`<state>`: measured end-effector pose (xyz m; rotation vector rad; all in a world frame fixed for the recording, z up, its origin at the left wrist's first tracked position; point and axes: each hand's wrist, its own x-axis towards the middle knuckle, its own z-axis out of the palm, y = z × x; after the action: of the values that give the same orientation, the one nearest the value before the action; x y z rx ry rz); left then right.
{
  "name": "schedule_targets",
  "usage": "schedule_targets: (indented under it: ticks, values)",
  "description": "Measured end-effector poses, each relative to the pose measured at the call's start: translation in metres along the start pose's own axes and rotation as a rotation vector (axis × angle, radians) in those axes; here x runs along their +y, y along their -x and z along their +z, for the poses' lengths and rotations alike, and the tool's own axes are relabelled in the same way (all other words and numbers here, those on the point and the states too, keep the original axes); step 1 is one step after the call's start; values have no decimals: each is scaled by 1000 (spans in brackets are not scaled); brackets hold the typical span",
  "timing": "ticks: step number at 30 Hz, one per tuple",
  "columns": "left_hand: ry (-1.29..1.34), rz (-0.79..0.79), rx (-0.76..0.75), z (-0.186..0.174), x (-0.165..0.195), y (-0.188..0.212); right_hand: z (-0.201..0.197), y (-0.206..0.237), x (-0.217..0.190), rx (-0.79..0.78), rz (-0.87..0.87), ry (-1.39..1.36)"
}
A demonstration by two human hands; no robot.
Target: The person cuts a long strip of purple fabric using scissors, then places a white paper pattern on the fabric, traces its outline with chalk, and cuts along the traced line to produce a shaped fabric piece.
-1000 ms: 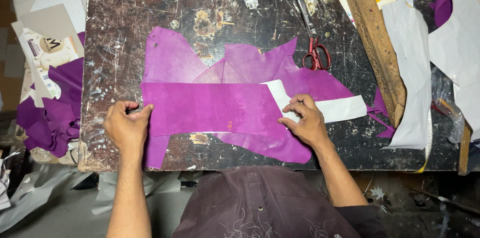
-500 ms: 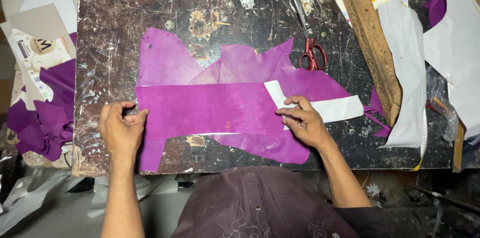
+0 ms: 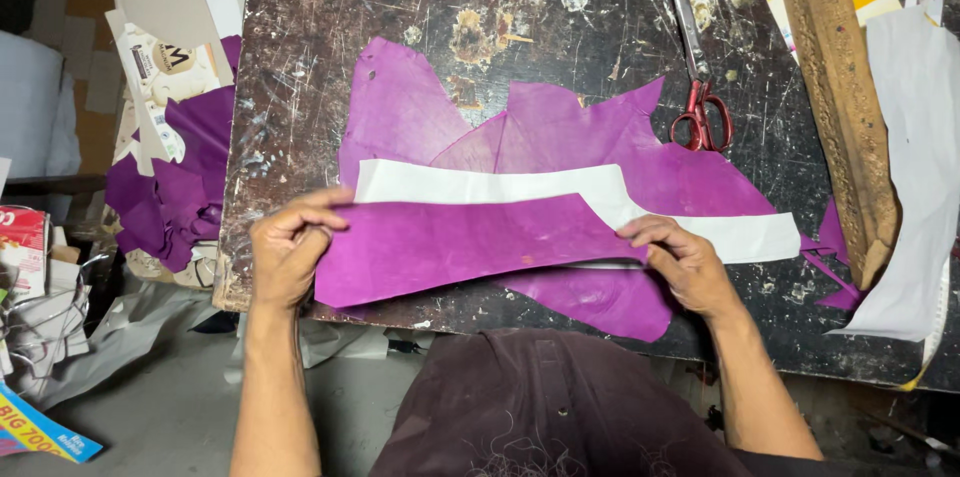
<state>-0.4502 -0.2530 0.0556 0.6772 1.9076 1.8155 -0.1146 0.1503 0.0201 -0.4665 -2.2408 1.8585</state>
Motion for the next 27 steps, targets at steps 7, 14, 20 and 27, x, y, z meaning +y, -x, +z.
schedule_targets:
  ticks: [7, 14, 20, 27]
  values:
    - [370, -291, -120, 28, 35, 16, -1, 6, 39, 465, 307, -409]
    - [-818, -467, 81, 68, 44, -9, 22, -17, 8, 534, 243, -350]
    - [-1075, -165, 150, 68, 8, -11, 38, -23, -5, 537, 243, -45]
    - [-990, -294, 143, 59, -3, -14, 49, -37, -14, 627, 294, 60]
